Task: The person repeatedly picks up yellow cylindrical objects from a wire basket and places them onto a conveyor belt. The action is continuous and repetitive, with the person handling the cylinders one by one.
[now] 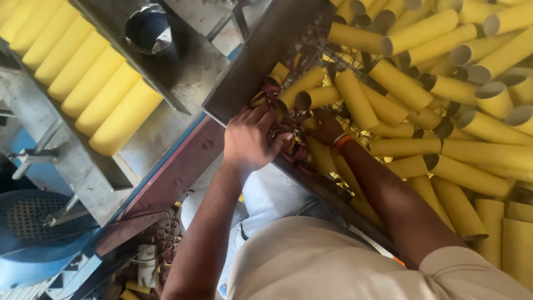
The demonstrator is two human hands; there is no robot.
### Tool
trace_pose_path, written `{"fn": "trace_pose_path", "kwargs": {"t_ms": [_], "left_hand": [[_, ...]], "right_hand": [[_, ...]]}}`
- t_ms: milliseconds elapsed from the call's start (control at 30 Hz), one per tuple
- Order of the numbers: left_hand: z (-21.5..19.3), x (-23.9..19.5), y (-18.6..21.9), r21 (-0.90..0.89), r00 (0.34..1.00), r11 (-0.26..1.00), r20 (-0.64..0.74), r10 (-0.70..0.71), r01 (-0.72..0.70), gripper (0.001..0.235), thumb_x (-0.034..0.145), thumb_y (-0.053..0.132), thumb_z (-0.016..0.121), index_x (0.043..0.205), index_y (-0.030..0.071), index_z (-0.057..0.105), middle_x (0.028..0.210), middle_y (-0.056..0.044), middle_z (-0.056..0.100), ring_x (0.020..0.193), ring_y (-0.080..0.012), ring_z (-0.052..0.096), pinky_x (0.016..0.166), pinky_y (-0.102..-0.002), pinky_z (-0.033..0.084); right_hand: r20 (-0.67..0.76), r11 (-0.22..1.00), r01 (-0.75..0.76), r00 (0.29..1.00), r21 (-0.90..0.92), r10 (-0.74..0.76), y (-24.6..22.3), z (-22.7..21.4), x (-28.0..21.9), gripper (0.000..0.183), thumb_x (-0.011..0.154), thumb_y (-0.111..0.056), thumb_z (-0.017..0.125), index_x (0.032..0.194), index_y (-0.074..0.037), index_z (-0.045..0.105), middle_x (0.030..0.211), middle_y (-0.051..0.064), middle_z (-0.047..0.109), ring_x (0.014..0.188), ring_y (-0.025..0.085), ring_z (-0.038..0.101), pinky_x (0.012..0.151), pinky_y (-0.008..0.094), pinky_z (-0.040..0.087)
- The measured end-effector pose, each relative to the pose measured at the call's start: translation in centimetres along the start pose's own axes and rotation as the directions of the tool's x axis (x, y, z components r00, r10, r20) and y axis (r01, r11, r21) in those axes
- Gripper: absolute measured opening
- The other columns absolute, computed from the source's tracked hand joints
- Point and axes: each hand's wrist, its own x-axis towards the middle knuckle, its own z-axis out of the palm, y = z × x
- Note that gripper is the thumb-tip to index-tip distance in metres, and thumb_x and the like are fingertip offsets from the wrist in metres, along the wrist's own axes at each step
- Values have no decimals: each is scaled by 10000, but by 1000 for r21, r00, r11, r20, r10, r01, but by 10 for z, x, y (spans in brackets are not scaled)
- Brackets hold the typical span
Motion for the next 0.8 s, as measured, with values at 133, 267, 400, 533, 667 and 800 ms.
{"fn": "trace_pose_path", "kwargs": {"t_ms": [133, 267, 400, 533, 667, 800], "left_hand": [[3, -2, 0, 4, 1000, 1000, -4, 19, -19, 458, 829, 425, 785, 1130, 88, 712, 1135, -115, 713, 1020, -342, 697, 937, -481, 530], [3, -2, 0, -11, 998, 1000, -58, 25, -26, 438, 845, 449, 766, 1099, 95, 716, 1118, -109, 716, 1047, -332, 691, 949, -491, 518], [10, -5, -4, 1, 997, 1000, -74, 26, -26, 439, 865, 473, 735, 1076, 89, 717, 1113, -110, 725, 1052, -328, 677, 935, -512, 495], [18, -7, -8, -40, 999, 999, -47, 19, -21, 453, 888, 492, 702, 1089, 86, 717, 1103, -109, 725, 1046, -337, 676, 915, -490, 504], [25, -8, -12, -44, 991, 996, -114, 69, -75, 470, 918, 511, 664, 1117, 89, 718, 1125, -128, 719, 1037, -354, 672, 947, -477, 509], [36, -7, -14, 27, 996, 998, -71, 58, -56, 514, 951, 548, 631, 1129, 73, 714, 1172, -145, 713, 1053, -337, 676, 950, -472, 506]], "right_hand": [[157, 937, -35, 983, -348, 95, -17, 4, 12, 456, 813, -380, 792, 1197, -150, 699, 1137, 137, 733, 1041, 367, 700, 936, 484, 547], [171, 868, 216, 973, -447, -154, -67, -12, 12, 410, 853, -305, 705, 1234, -159, 675, 1138, 173, 719, 858, 362, 719, 790, 505, 557], [285, 830, 178, 958, -529, -24, -119, -22, 43, 468, 911, -356, 626, 1319, -129, 601, 1127, 191, 717, 848, 366, 722, 794, 505, 550], [324, 730, 171, 943, -661, 72, -130, -26, 74, 486, 895, -413, 593, 1308, -156, 584, 1104, 151, 733, 937, 351, 720, 852, 538, 539], [362, 498, 416, 909, -761, -205, -112, -30, 66, 395, 821, -359, 609, 1178, -201, 668, 1148, 119, 730, 1034, 323, 704, 870, 584, 523], [310, 692, 264, 949, -672, -61, -88, -49, 54, 366, 900, -274, 566, 1231, -147, 657, 1153, 148, 722, 1047, 330, 690, 889, 530, 515]]}}
